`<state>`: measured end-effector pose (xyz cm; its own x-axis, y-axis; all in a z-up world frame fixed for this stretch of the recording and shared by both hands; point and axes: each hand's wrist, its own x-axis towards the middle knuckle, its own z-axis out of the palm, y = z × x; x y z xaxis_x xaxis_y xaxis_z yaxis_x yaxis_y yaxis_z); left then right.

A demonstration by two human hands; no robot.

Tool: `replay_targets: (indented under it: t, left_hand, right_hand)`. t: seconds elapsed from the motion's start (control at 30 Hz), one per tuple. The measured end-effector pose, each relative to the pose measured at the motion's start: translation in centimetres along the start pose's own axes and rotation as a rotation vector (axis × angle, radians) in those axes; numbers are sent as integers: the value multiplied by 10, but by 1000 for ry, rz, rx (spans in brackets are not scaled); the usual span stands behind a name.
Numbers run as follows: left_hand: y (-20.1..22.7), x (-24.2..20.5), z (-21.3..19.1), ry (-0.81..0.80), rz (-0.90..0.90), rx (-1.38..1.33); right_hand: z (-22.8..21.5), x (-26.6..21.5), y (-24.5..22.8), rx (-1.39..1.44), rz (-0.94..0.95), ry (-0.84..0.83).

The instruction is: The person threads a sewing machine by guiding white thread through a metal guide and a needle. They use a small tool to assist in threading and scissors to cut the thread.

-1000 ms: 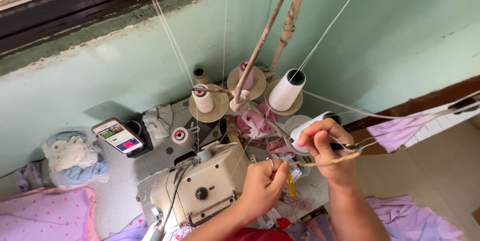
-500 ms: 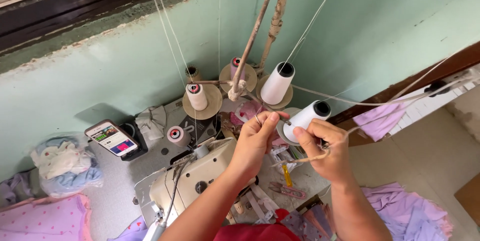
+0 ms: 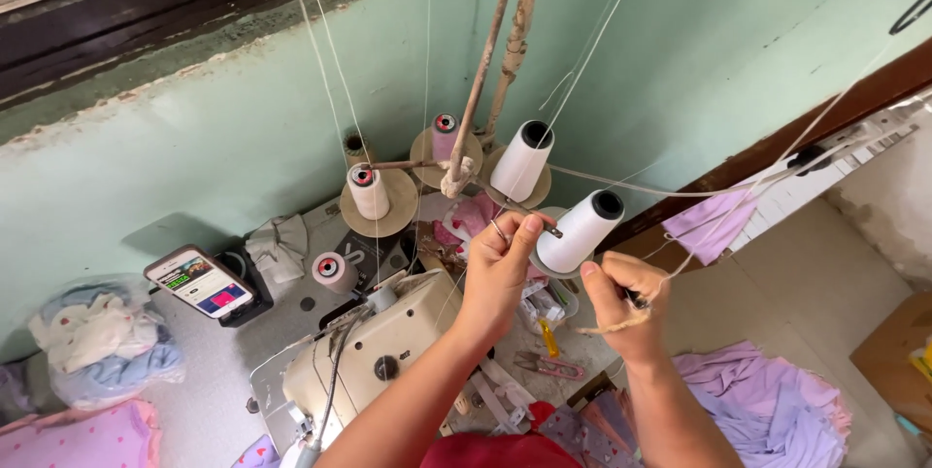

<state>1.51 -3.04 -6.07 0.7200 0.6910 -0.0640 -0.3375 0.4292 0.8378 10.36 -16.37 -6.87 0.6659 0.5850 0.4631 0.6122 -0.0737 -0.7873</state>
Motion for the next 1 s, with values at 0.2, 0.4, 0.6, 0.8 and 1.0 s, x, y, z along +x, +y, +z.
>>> replay_targets:
  t: [0.2, 0.4, 0.6, 0.8, 1.0]
  left_hand:
    - [19, -8, 3, 14, 32, 22]
    - [2, -3, -15, -141, -42, -94]
    - [-11, -4, -7, -172, -81, -81]
    - [9, -19, 0, -101, -21, 186]
    - [-16, -21, -29, -162, 67, 647]
  right_hand:
    - [14, -26, 35, -31, 194, 56]
    - [5, -38, 15, 188, 407, -3]
    - [6, -23, 2, 126, 182, 8]
    - [11, -1, -16, 95, 38, 136]
    - [22, 11, -27, 36, 28, 64]
